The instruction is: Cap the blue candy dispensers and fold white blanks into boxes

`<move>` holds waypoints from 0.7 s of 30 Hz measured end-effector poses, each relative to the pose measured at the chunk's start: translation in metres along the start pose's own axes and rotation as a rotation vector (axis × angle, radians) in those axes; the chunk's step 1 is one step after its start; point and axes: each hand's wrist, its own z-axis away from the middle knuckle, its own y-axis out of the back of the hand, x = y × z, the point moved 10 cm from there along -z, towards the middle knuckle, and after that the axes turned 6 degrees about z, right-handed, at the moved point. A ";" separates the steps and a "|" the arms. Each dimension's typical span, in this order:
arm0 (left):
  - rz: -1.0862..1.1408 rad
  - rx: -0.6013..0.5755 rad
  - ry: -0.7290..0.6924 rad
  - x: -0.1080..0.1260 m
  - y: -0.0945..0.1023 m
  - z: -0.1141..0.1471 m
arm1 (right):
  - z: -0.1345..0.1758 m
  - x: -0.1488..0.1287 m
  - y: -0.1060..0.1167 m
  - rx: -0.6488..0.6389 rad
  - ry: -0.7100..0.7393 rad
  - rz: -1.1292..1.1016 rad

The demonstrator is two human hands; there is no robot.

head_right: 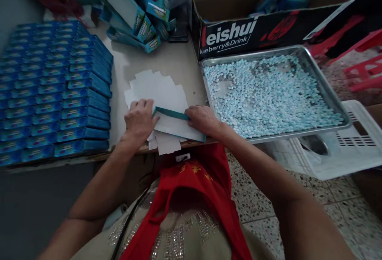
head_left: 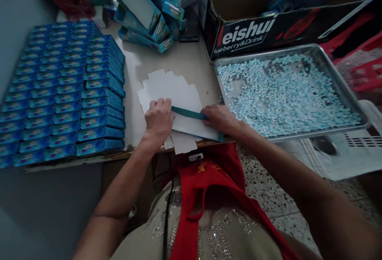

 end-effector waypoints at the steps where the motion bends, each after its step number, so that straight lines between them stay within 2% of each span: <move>1: -0.012 0.010 -0.184 0.018 0.001 -0.005 | -0.003 -0.002 -0.001 -0.010 0.029 0.026; 3: -0.024 -0.092 -0.526 0.049 -0.013 -0.008 | -0.008 -0.004 -0.002 -0.017 0.058 0.074; 5: -0.034 -0.208 -0.714 0.061 -0.034 -0.008 | -0.009 -0.004 -0.006 -0.019 0.053 0.104; 7: -0.048 -0.200 -0.752 0.063 -0.045 -0.010 | -0.010 -0.005 -0.011 -0.007 0.052 0.115; 11: -0.076 -0.100 -0.808 0.070 -0.048 -0.002 | -0.007 -0.015 -0.016 0.046 0.144 0.138; 14: -0.126 -0.105 -0.850 0.074 -0.046 0.008 | -0.003 -0.012 -0.017 0.038 0.150 0.138; 18: -0.171 -0.092 -0.820 0.070 -0.043 0.012 | -0.004 -0.002 -0.023 -0.008 0.092 0.151; 21: -0.181 -0.123 -0.828 0.072 -0.048 0.013 | -0.008 -0.008 -0.028 -0.011 0.134 0.178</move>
